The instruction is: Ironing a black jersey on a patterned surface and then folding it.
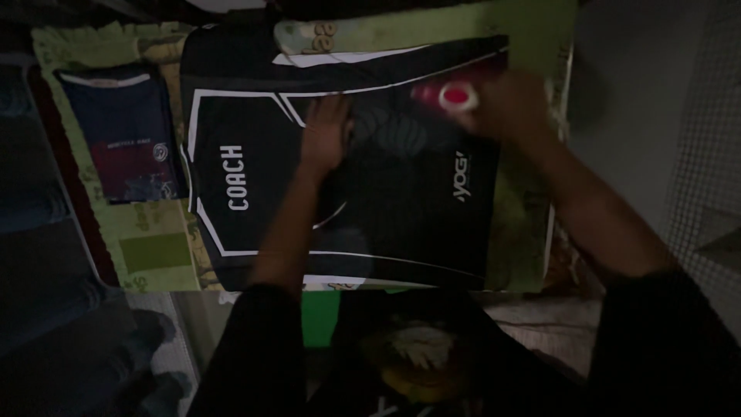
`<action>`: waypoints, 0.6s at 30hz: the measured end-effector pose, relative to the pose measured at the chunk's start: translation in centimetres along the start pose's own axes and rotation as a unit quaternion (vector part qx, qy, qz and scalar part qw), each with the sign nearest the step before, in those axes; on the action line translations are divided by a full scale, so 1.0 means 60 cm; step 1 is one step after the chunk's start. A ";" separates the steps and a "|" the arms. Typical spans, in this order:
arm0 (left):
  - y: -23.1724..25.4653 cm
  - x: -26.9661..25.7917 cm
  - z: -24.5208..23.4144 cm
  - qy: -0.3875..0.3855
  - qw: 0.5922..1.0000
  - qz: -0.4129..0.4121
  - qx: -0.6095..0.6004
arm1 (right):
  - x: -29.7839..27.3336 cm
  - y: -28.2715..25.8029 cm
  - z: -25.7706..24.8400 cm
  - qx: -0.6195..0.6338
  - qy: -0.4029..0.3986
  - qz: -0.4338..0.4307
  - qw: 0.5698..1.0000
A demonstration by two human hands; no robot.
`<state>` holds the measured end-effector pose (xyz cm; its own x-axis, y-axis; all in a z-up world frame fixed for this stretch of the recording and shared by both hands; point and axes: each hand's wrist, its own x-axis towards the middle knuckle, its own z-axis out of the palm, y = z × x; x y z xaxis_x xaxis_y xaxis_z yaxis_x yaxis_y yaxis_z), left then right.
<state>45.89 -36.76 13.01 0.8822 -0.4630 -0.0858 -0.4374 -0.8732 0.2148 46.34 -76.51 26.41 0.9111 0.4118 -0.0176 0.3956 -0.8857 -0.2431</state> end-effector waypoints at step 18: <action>-0.240 0.197 0.041 0.006 0.958 -0.084 0.273 | 0.012 -0.141 0.122 -0.027 -0.149 -0.047 0.987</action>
<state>62.18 -30.04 6.52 0.9489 -0.3093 -0.0629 -0.3117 -0.8865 -0.3420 42.78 -67.13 21.36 0.7987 0.5310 -0.2831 0.4900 -0.8470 -0.2062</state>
